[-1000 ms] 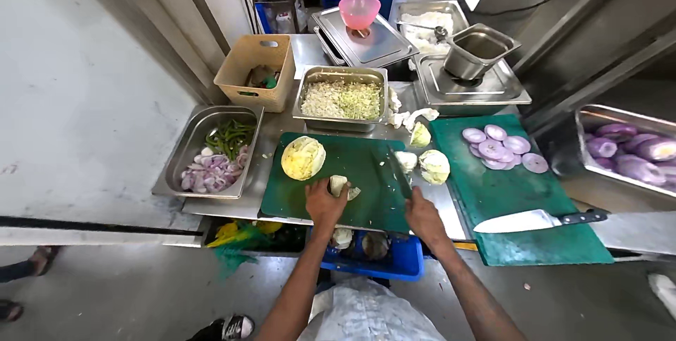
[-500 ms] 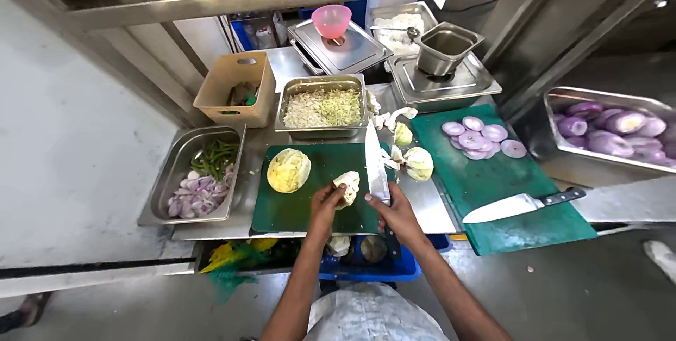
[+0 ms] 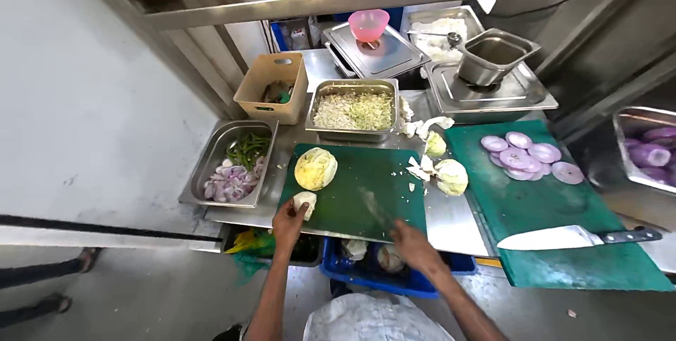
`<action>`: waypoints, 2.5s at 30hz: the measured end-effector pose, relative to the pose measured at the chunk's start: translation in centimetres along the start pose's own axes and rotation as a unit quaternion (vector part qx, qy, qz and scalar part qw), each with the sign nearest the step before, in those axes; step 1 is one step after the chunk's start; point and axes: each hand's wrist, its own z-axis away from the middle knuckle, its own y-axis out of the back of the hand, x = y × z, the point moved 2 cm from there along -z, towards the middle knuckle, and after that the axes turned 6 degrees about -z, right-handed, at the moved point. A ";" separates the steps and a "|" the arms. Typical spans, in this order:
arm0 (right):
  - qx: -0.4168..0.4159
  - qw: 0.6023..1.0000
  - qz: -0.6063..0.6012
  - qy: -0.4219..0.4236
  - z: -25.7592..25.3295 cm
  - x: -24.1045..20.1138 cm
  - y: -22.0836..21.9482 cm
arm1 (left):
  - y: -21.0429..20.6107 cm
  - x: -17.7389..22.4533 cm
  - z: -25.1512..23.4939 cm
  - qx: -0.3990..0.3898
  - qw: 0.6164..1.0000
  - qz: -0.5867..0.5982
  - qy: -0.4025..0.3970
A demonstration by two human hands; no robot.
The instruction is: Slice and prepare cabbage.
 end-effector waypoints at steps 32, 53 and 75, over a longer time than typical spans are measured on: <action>0.327 0.803 -0.491 -0.084 11.7 17.2 4.9 | -20.6 28.4 4.4 -0.371 0.916 0.065 -0.139; 0.111 0.993 -0.008 -0.033 4.3 0.8 5.3 | -12.4 13.6 4.6 -0.170 0.973 -0.056 -0.144; -0.005 0.988 0.144 -0.053 1.1 -6.3 5.7 | -12.5 11.5 3.4 -0.153 0.971 -0.006 -0.182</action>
